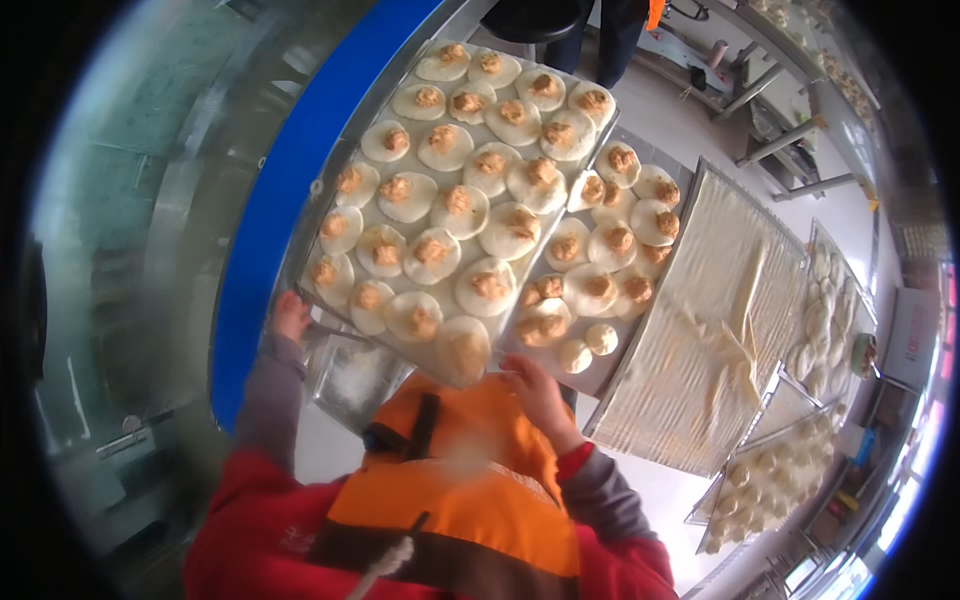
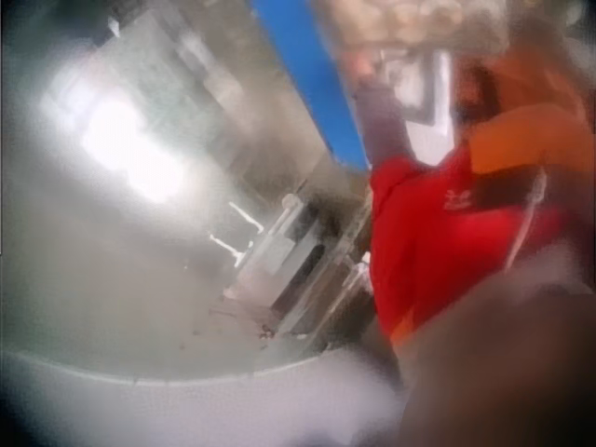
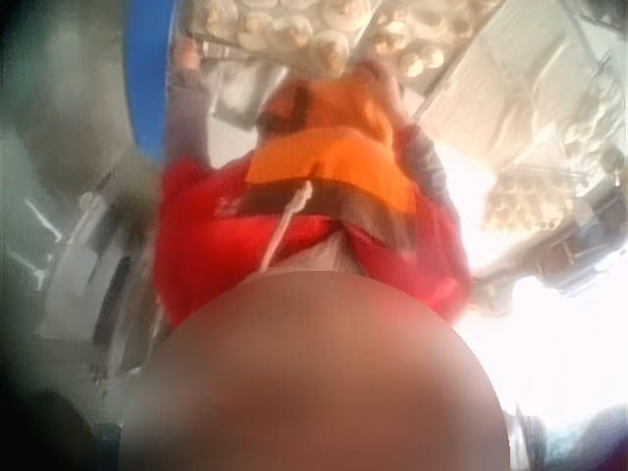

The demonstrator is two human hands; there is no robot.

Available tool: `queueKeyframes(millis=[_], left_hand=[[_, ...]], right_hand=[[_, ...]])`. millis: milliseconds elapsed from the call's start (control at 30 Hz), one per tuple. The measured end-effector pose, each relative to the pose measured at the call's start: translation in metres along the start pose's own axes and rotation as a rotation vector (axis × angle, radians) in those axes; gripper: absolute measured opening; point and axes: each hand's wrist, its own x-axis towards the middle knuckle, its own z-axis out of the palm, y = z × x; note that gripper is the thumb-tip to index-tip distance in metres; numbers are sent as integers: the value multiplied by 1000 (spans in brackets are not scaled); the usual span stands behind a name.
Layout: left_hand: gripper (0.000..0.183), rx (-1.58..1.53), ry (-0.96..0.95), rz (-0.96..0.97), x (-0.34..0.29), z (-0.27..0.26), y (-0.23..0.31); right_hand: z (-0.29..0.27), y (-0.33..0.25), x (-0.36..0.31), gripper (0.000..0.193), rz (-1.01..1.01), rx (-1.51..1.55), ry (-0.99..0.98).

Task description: The person assembles buns by placing filling onto dough circles and pleating them closed. The person places the finished buns onto a tray. The person repeats this process for multiple buns.

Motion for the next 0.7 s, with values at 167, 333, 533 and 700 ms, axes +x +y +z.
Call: queueKeyframes(millis=[167, 333, 533, 700], left_hand=[[32, -66, -198, 31, 11, 12, -8], [23, 307, -48, 590, 22, 20, -12], [23, 423, -36, 582, 29, 33, 27], [31, 509, -207, 638, 34, 32, 79]], right_hand=[[70, 31, 16, 10, 154, -60, 434], [77, 42, 7, 16, 103, -96, 587], [87, 41, 6, 21, 124, -106, 655], [79, 34, 6, 23, 153, -60, 543]])
